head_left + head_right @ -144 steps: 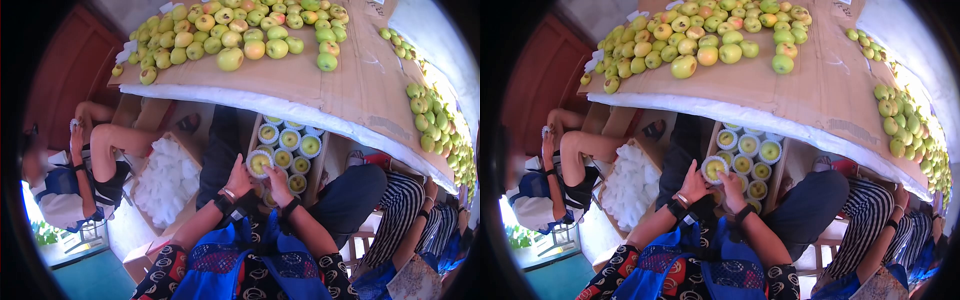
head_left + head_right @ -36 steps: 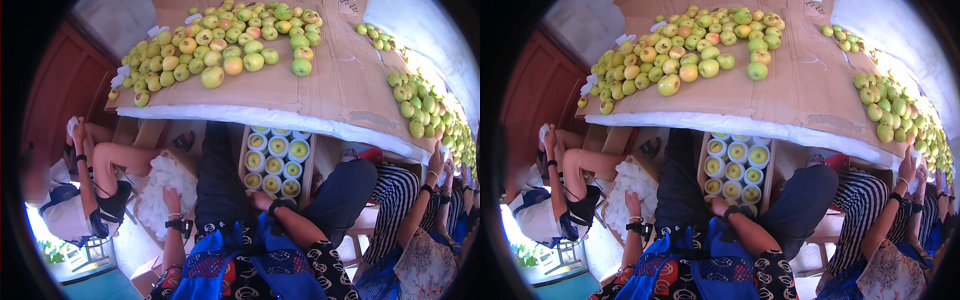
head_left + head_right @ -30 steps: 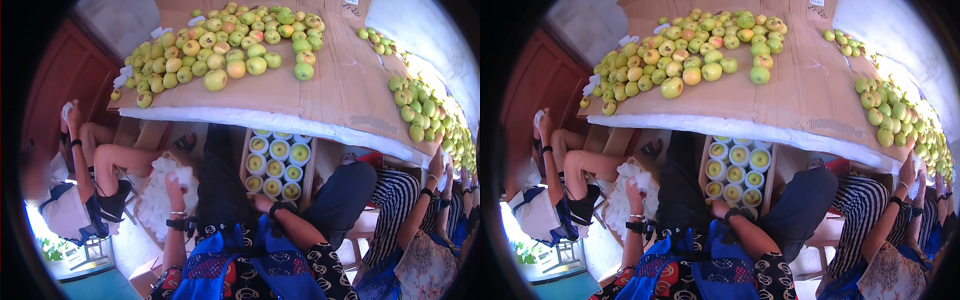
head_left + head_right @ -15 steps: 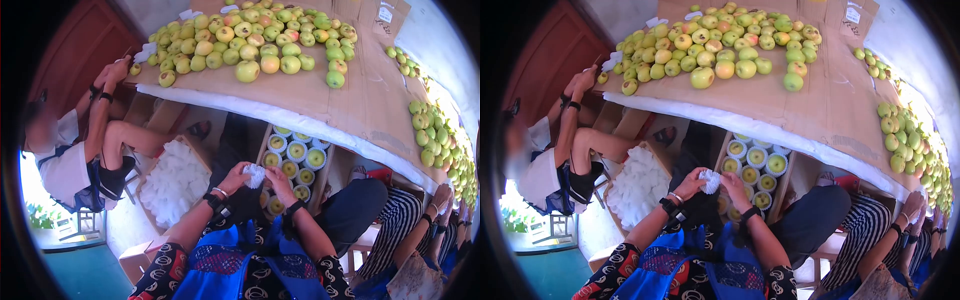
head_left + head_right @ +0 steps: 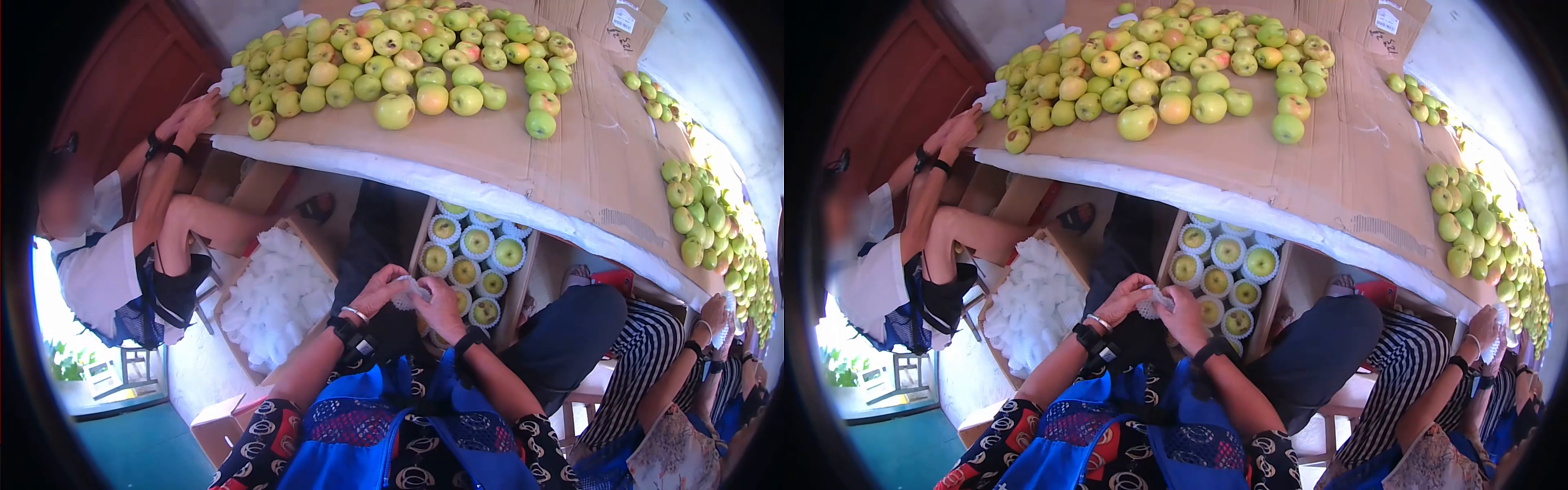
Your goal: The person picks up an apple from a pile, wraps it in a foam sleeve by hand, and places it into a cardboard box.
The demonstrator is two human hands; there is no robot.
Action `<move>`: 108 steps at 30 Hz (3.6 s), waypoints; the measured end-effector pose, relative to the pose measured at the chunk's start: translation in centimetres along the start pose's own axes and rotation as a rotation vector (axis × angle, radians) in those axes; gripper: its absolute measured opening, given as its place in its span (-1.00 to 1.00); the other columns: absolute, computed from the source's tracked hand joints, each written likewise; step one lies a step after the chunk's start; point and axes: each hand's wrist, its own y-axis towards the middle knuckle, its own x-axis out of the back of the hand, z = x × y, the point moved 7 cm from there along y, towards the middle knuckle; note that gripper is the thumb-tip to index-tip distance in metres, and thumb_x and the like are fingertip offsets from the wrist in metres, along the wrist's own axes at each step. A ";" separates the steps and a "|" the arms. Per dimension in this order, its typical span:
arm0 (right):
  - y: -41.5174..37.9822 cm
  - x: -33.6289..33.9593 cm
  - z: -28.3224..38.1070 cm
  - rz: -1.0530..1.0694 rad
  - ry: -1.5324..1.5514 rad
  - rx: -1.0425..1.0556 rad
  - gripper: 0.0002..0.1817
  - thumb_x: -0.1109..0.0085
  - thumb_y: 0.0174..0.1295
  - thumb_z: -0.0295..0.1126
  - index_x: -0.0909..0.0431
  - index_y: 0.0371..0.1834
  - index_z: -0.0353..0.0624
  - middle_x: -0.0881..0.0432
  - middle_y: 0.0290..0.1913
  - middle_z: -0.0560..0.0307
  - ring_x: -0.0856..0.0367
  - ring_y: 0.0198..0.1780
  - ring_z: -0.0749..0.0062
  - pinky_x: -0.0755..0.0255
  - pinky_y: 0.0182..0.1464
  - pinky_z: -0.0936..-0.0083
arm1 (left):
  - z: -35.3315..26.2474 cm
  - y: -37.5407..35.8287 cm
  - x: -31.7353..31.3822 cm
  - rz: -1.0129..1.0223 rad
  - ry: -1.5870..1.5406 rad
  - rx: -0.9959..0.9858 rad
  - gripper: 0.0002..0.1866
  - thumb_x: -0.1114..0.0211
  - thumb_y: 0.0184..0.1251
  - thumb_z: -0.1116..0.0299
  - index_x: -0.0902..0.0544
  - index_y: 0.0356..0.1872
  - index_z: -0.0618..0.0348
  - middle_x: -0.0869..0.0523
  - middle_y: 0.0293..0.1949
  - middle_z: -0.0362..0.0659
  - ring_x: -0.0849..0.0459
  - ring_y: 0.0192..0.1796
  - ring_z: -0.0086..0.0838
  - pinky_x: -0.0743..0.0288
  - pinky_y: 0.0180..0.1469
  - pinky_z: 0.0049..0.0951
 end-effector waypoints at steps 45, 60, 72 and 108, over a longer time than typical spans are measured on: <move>0.0 1.2 2.7 -0.001 -0.015 0.269 -0.76 -0.24 -0.18 -0.55 -0.52 -0.36 -0.19 -0.50 -0.25 0.06 -0.50 -0.15 0.16 -0.40 -0.09 0.38 | 2.1 0.8 1.9 -0.156 -0.670 0.172 -0.85 -0.14 0.27 0.35 -0.53 -0.22 0.15 -0.64 -0.30 -0.25 -0.63 -0.28 -0.41 -0.51 -0.23 -0.37; 2.0 4.3 -0.8 -0.187 0.180 -0.017 -0.76 -0.10 0.11 -0.43 -0.43 -0.17 -0.28 -0.56 -0.29 -0.10 -0.57 -0.28 0.06 -0.43 -0.23 0.39 | 3.2 1.5 1.1 -0.227 -0.372 0.091 -0.71 -0.25 0.20 0.17 -0.49 -0.22 0.16 -0.59 -0.30 -0.21 -0.57 -0.30 -0.58 -0.49 -0.25 -0.50; 1.5 2.1 0.0 0.027 0.041 0.096 -0.80 -0.17 0.07 -0.47 -0.51 -0.23 -0.26 -0.59 -0.38 -0.05 -0.60 -0.35 0.33 -0.44 -0.28 0.48 | 0.5 1.0 -2.3 0.059 0.182 -0.258 -0.57 -0.33 0.08 0.40 -0.44 -0.01 0.20 -0.60 -0.15 -0.19 -0.54 -0.07 -0.56 -0.42 0.01 -0.48; 2.5 1.1 -3.1 -0.035 0.380 -0.087 -0.82 -0.13 0.11 -0.52 -0.45 -0.22 -0.32 -0.53 -0.38 0.22 -0.46 -0.40 0.67 -0.37 -0.35 0.70 | 2.4 1.9 -2.8 0.217 0.298 -0.131 -0.54 -0.38 -0.13 0.33 -0.50 -0.12 0.21 -0.65 -0.25 -0.16 -0.56 -0.21 -0.49 -0.43 -0.09 -0.47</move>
